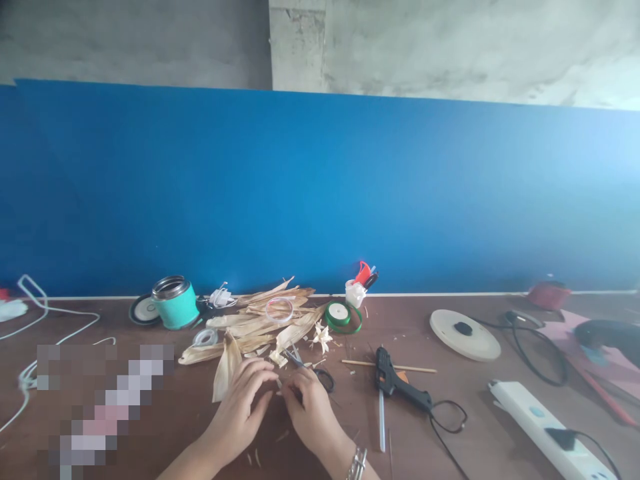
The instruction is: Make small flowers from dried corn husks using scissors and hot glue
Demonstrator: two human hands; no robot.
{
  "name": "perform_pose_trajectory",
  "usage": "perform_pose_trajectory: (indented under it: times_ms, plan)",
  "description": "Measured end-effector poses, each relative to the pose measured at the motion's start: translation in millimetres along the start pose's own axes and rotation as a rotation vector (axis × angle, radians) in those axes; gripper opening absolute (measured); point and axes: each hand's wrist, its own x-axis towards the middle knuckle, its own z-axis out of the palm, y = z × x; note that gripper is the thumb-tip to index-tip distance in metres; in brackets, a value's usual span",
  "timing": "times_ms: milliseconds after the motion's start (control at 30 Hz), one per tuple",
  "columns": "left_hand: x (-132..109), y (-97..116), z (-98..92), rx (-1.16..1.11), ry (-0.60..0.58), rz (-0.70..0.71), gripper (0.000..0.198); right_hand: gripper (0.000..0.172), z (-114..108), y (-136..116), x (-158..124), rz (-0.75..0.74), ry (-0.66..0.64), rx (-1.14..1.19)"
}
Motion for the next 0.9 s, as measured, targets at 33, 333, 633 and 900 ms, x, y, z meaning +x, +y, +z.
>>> perform_pose_trajectory:
  times_ms: [33, 333, 633, 900]
  plan:
    - [0, 1, -1.1, 0.012, 0.0, 0.011, 0.023, 0.02, -1, -1, 0, 0.016, 0.01, 0.019]
    - [1, 4, -2.6, 0.141, 0.045, 0.144, 0.016, 0.023, -1, -8, -1, 0.076, -0.026, 0.154]
    - [2, 5, 0.0, 0.002, 0.117, 0.01, 0.012, 0.014, -8, -12, -3, -0.073, 0.005, 0.036]
    - [2, 5, 1.7, -0.055, 0.082, -0.057, 0.013, 0.017, -6, -12, -1, -0.131, 0.034, -0.062]
